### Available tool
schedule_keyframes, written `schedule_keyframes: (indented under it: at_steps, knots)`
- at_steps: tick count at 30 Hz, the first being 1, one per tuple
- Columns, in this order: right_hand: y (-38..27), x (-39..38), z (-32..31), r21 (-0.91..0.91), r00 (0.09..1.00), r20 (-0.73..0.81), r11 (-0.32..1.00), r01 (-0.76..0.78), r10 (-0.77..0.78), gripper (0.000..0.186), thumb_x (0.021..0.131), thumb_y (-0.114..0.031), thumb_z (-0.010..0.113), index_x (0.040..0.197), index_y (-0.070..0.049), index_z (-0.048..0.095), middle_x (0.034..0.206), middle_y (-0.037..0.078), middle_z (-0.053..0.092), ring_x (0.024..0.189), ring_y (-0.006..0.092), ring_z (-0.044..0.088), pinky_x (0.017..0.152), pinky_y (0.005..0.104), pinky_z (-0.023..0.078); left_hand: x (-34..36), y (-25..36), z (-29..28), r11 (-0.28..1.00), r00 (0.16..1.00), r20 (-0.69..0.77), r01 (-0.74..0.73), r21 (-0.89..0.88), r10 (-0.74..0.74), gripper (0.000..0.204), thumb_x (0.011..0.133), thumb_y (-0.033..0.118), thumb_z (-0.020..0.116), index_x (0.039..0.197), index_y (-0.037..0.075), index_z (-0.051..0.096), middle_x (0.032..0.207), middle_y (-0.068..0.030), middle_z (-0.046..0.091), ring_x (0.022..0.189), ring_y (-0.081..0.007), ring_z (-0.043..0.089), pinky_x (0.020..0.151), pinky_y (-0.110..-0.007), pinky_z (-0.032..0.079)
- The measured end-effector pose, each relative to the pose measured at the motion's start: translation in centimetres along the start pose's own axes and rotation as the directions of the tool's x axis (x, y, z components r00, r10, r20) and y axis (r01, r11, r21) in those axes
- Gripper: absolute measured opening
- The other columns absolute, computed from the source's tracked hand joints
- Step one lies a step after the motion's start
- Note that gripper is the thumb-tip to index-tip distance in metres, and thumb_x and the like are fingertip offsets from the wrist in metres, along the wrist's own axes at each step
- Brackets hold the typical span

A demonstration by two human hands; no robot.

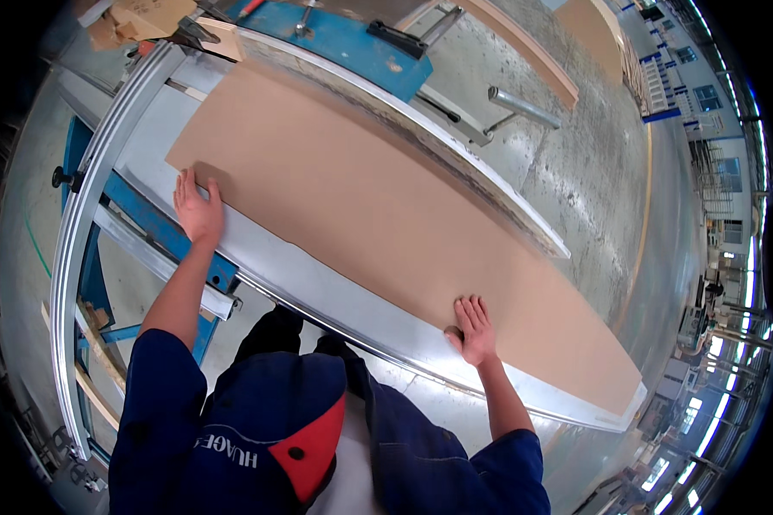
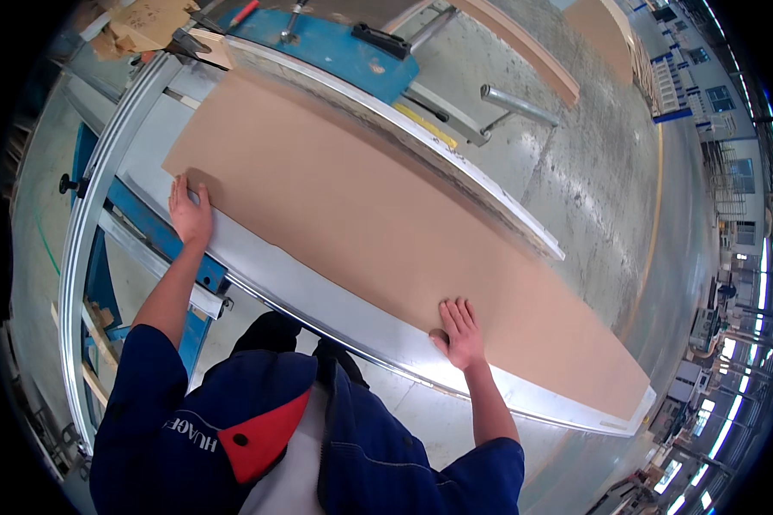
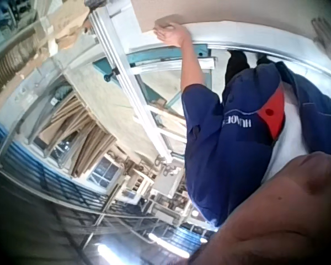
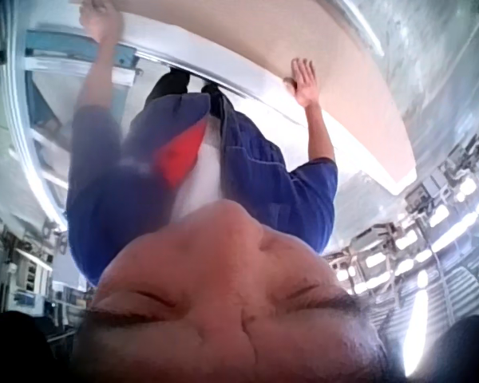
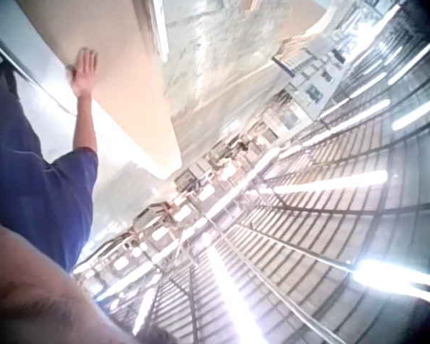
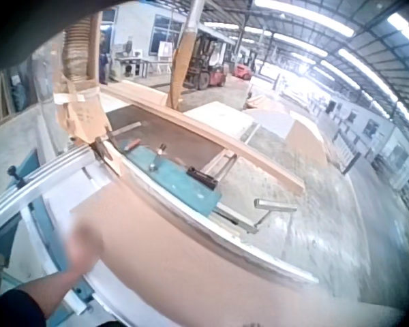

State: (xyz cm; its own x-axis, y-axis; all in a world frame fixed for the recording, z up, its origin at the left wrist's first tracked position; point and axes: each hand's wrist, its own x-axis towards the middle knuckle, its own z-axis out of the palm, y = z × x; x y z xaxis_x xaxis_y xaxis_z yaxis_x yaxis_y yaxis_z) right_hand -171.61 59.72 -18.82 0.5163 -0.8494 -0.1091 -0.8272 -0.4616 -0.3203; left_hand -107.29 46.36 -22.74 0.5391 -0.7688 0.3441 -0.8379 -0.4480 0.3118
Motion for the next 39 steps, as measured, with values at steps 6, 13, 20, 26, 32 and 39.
schedule_keyframes:
  at_steps: [6,13,20,26,32,39]
  knots:
    - [0.6,0.0,1.4,0.028,0.997,-0.060,0.998,0.058,-0.056,0.077,0.091,-0.042,0.076,0.154,-0.006,0.050,0.155,0.015,0.054,0.146,0.0429,0.045,0.125,0.0584,0.030,0.2,-0.7,0.6,0.999,0.999,-0.026,-0.032,-0.004,0.032,0.055,0.101,0.035,0.063,0.144,-0.001,0.059,0.150,-0.0234,0.058,0.146,-0.0383,0.047,0.122,-0.048,0.035]
    - [0.6,0.4,1.0,0.059,0.992,-0.072,0.992,0.111,-0.107,0.074,0.094,-0.041,0.074,0.153,-0.003,0.050,0.154,0.017,0.054,0.143,0.0485,0.045,0.123,0.0626,0.031,0.2,-0.2,-0.1,0.999,0.999,-0.023,0.036,-0.028,-0.037,0.054,0.100,0.034,0.064,0.145,0.005,0.059,0.151,-0.0221,0.057,0.147,-0.0372,0.046,0.124,-0.049,0.034]
    - [1.2,1.0,0.7,0.018,0.987,-0.040,0.988,0.154,-0.153,0.073,0.099,-0.047,0.065,0.154,-0.002,0.048,0.155,0.018,0.053,0.142,0.0502,0.046,0.121,0.0645,0.031,0.2,0.5,-0.8,0.996,0.997,0.026,0.076,-0.051,-0.075,0.056,0.102,0.035,0.061,0.149,0.005,0.055,0.157,-0.0193,0.051,0.153,-0.0330,0.040,0.128,-0.049,0.025]
    - [1.0,1.9,0.0,0.032,0.982,-0.055,0.983,0.183,-0.181,0.072,0.102,-0.048,0.059,0.154,0.001,0.047,0.156,0.020,0.051,0.143,0.0522,0.044,0.121,0.0650,0.030,0.8,0.6,-1.3,0.996,0.996,0.034,0.083,-0.038,-0.082,0.056,0.104,0.036,0.058,0.151,0.005,0.053,0.158,-0.0196,0.050,0.153,-0.0340,0.039,0.128,-0.048,0.026]
    - [0.2,3.4,-1.6,-0.011,0.990,0.022,0.991,0.137,-0.136,0.070,0.096,-0.045,0.068,0.147,0.002,0.054,0.144,0.022,0.059,0.138,0.0493,0.050,0.120,0.0625,0.033,1.4,-0.4,-0.5,0.995,0.995,0.026,0.100,-0.020,-0.100,0.057,0.105,0.038,0.056,0.152,0.007,0.052,0.157,-0.0198,0.051,0.152,-0.0352,0.041,0.128,-0.048,0.027]
    - [-1.0,7.0,-3.1,0.005,0.983,0.013,0.983,0.184,-0.185,0.069,0.093,-0.043,0.072,0.144,0.003,0.057,0.142,0.023,0.061,0.136,0.0491,0.052,0.119,0.0624,0.034,2.8,-2.0,0.5,0.989,0.988,0.051,0.147,-0.001,-0.147,0.058,0.105,0.040,0.056,0.153,0.009,0.051,0.158,-0.0177,0.051,0.153,-0.0331,0.039,0.129,-0.047,0.026]
